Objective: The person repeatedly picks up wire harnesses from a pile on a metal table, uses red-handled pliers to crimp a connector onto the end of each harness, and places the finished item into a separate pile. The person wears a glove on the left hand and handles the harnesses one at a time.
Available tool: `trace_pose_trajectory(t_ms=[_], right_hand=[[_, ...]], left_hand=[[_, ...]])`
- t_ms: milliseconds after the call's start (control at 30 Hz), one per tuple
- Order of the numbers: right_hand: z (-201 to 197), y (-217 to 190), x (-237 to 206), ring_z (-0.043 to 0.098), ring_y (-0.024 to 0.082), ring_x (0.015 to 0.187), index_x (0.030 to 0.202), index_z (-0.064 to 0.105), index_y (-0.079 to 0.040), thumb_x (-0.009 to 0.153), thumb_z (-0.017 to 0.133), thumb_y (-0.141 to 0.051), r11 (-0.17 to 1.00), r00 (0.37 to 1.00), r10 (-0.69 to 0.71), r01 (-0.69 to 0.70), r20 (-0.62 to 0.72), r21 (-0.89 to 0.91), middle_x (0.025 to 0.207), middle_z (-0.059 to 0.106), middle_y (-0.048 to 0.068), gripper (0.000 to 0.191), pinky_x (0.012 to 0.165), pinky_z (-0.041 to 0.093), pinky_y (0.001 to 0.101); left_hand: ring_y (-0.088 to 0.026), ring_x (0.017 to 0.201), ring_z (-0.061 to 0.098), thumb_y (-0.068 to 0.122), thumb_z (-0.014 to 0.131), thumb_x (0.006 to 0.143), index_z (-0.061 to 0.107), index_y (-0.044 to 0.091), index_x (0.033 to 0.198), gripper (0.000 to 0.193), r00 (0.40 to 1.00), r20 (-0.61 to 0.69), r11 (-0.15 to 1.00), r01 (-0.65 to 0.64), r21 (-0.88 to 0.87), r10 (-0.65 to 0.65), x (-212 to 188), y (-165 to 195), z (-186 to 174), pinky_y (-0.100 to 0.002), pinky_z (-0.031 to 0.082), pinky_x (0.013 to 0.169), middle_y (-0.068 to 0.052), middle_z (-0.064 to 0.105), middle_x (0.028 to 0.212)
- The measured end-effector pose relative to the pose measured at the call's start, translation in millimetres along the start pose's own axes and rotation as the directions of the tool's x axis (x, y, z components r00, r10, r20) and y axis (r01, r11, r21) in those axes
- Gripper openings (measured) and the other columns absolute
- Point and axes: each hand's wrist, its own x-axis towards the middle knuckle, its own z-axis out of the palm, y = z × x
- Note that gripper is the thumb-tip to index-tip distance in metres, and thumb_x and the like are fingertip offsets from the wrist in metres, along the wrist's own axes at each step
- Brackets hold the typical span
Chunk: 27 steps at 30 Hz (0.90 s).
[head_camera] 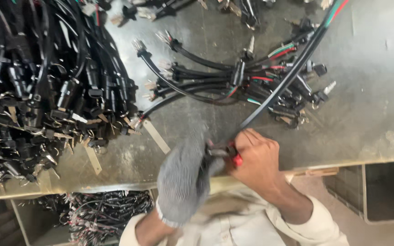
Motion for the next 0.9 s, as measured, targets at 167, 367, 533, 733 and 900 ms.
trace_pose_trajectory(t_ms=[167,367,533,733,900], right_hand=[[5,16,14,0.065,0.033,0.084,0.086,0.054,-0.005,0.071,0.084,-0.02,0.894,0.951,-0.307,0.297,-0.024,0.337,0.086,0.061,0.01,0.037,0.069,0.052,0.04],[8,25,16,0.062,0.03,0.073,0.079,0.054,-0.008,0.059,0.085,-0.02,0.903,0.956,-0.266,0.202,0.123,0.379,0.077,0.059,0.008,0.038,0.063,0.049,0.0394],[13,7,6,0.063,0.033,0.079,0.087,0.059,-0.008,0.057,0.076,-0.01,0.995,0.988,-0.025,0.011,0.152,0.095,0.083,0.063,0.009,0.034,0.065,0.051,0.0437],[13,3,19,0.058,0.039,0.11,0.111,0.063,-0.002,0.07,0.085,-0.034,0.958,0.989,-0.134,0.113,-0.063,-0.264,0.115,0.06,0.015,0.056,0.09,0.05,0.0482],[-4,2,34,0.053,0.035,0.123,0.12,0.072,-0.007,0.082,0.084,-0.042,0.913,0.957,-0.26,0.198,-0.133,-0.357,0.128,0.058,0.01,0.054,0.097,0.045,0.0473]], left_hand=[[-0.017,0.099,0.075,0.02,0.078,0.093,0.05,0.001,0.152,0.069,0.875,0.481,0.69,0.377,-0.618,-0.047,4,-8,-25,-0.032,0.061,0.09,-0.012,0.074,0.113],[-0.014,0.095,0.073,0.011,0.076,0.09,0.052,0.004,0.152,0.066,0.844,0.516,0.667,0.47,-0.578,-0.148,5,-2,-33,-0.03,0.061,0.086,-0.01,0.075,0.106],[-0.028,0.086,0.069,0.011,0.075,0.09,0.06,0.01,0.139,0.052,1.0,-0.006,0.992,-0.002,0.125,0.002,-2,-7,-14,-0.039,0.055,0.074,-0.009,0.072,0.103],[-0.019,0.063,0.063,0.022,0.069,0.095,0.064,0.009,0.117,0.026,0.973,-0.053,0.93,0.231,0.284,-0.225,22,-38,-43,-0.033,0.049,0.051,-0.007,0.069,0.091],[-0.017,0.073,0.07,0.008,0.061,0.095,0.066,0.011,0.12,0.026,0.93,-0.367,0.783,0.206,0.587,0.031,71,-51,-140,-0.031,0.053,0.059,-0.006,0.077,0.098]])
